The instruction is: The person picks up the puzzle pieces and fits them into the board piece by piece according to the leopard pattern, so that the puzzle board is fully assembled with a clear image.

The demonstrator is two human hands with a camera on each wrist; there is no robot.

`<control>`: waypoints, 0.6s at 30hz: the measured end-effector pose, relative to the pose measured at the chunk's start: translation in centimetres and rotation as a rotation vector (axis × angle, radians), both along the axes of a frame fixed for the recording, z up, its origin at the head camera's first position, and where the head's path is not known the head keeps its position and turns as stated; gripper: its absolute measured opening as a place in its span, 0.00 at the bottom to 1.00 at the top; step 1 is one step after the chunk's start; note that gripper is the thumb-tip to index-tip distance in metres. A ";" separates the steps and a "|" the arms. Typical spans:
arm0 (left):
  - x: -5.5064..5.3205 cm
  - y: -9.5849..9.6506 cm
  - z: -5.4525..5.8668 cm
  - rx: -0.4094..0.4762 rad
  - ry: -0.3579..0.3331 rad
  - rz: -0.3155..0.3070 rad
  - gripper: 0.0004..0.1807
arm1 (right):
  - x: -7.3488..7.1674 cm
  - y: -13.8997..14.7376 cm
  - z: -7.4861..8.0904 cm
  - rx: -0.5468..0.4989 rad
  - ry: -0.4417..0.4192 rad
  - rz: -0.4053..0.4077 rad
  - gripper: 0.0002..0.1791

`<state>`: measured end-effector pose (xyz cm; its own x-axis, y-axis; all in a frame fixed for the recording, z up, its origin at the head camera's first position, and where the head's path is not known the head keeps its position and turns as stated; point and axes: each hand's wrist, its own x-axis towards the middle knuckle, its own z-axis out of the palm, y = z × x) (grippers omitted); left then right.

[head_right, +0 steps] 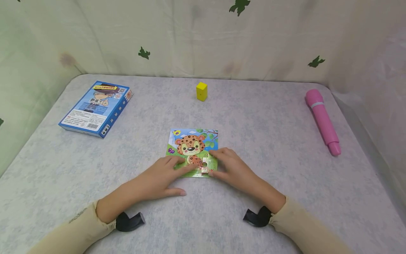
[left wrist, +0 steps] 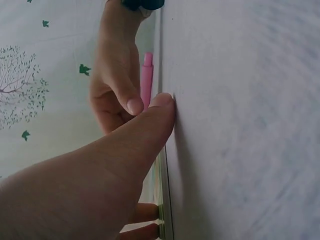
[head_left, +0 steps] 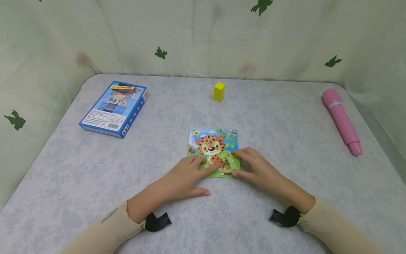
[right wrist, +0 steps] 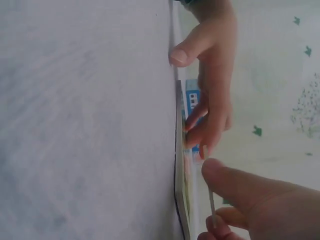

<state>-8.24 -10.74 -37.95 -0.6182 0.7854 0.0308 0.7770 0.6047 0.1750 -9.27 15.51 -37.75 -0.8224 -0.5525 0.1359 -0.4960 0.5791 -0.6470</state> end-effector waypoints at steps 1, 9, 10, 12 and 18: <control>0.0 0.1 0.0 -0.013 0.012 -0.002 0.40 | -0.1 -0.2 -0.2 -0.002 -0.010 0.006 0.33; 0.2 1.0 0.4 -0.064 0.121 -0.023 0.37 | -0.6 -0.7 -1.0 0.000 -0.040 0.006 0.32; 0.2 1.0 0.4 -0.072 0.133 -0.024 0.37 | -0.6 -0.8 -1.0 0.003 -0.046 0.003 0.32; 0.3 1.1 0.4 -0.088 0.155 -0.025 0.36 | -0.7 -0.9 -0.9 0.006 -0.054 0.000 0.31; 0.3 1.3 0.5 -0.112 0.175 -0.009 0.36 | -0.8 -0.9 -0.7 0.082 0.001 0.024 0.32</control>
<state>-7.93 -9.41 -37.49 -0.6042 0.7953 0.0487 0.7950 0.6058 -0.0310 -10.02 14.57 -38.46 -0.8084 -0.5816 0.0904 -0.5114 0.6179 -0.5972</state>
